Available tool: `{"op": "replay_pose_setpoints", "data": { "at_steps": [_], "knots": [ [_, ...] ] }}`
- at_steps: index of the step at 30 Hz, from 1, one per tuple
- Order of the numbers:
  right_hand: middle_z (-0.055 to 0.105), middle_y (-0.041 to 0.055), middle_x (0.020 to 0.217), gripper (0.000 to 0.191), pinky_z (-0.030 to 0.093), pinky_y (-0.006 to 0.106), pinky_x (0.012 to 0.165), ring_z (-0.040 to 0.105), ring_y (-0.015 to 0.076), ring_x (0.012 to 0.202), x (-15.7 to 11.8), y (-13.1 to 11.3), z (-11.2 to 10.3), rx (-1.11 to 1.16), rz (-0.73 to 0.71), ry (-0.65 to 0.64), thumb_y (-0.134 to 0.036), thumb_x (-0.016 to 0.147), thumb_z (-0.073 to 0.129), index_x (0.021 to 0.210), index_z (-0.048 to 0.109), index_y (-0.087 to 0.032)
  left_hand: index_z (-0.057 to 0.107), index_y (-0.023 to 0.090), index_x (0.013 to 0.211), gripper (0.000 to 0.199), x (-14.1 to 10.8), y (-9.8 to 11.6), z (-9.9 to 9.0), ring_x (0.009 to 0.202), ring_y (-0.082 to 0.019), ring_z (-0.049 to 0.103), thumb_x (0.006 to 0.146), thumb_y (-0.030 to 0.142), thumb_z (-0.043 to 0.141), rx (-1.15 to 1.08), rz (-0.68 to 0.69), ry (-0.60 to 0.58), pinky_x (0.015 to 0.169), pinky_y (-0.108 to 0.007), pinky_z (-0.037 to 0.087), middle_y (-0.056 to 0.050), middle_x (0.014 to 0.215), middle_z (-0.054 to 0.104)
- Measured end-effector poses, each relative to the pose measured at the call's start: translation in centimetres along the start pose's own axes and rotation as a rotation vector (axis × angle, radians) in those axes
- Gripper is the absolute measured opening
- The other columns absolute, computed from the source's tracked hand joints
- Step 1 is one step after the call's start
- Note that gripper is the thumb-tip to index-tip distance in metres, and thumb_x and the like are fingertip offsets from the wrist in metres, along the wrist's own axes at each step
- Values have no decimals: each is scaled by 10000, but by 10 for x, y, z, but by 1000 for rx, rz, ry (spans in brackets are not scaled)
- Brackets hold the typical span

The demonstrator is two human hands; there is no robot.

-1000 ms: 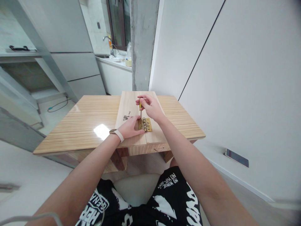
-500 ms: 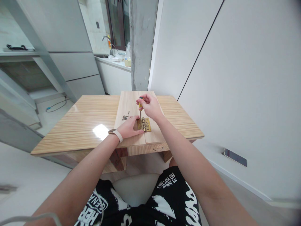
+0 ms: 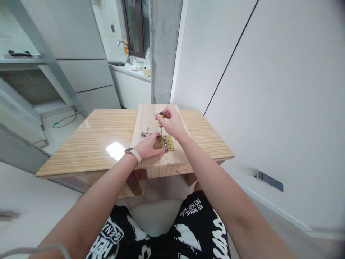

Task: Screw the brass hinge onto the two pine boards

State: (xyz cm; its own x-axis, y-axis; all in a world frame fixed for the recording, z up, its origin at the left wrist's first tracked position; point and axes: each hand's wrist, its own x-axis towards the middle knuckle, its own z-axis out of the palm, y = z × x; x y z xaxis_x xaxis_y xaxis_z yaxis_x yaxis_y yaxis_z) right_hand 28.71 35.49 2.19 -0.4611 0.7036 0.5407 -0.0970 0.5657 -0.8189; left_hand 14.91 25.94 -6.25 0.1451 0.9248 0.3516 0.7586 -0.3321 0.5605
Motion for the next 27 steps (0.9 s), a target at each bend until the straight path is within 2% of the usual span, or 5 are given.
{"op": "replay_pose_setpoints", "data": {
  "at_steps": [5, 10, 13, 19, 27],
  "knots": [
    [685, -5, 851, 344, 607, 243, 579, 702, 165, 832, 0, 0, -2, 67, 33, -94, -516, 864, 705, 1015, 552, -248, 528, 185, 1352, 734, 0, 0, 0, 1246, -357, 581, 764, 540, 785, 17, 0, -8, 1097, -539, 457, -167, 1321, 620],
    [722, 50, 997, 374, 603, 243, 635, 708, 182, 950, -3, 1, -6, 118, 56, -132, -537, 906, 657, 1128, 626, -238, 520, 173, 1358, 743, 0, 1, 0, 1239, -359, 579, 767, 538, 783, 17, 5, -9, 1085, -540, 465, -172, 1313, 625],
    [728, 66, 1031, 377, 596, 239, 637, 705, 186, 977, -4, 3, -8, 141, 67, -133, -553, 916, 641, 1109, 622, -229, 514, 184, 1369, 745, 0, 0, 0, 1245, -358, 579, 770, 540, 779, 25, 7, -7, 1087, -541, 461, -169, 1314, 627],
    [732, 59, 969, 308, 599, 246, 589, 722, 196, 935, -4, 2, -11, 148, 101, -63, -496, 889, 681, 1008, 602, -222, 507, 190, 1372, 743, 0, 1, 0, 1249, -361, 578, 776, 545, 774, 48, -1, -23, 1086, -542, 463, -168, 1315, 627],
    [715, 36, 886, 308, 619, 251, 560, 712, 180, 846, -2, -1, -6, 65, 103, -8, -465, 845, 728, 976, 610, -213, 521, 199, 1361, 738, 0, 2, -1, 1246, -365, 580, 767, 555, 779, 34, -12, -24, 1087, -550, 463, -165, 1316, 628]
  ]
}}
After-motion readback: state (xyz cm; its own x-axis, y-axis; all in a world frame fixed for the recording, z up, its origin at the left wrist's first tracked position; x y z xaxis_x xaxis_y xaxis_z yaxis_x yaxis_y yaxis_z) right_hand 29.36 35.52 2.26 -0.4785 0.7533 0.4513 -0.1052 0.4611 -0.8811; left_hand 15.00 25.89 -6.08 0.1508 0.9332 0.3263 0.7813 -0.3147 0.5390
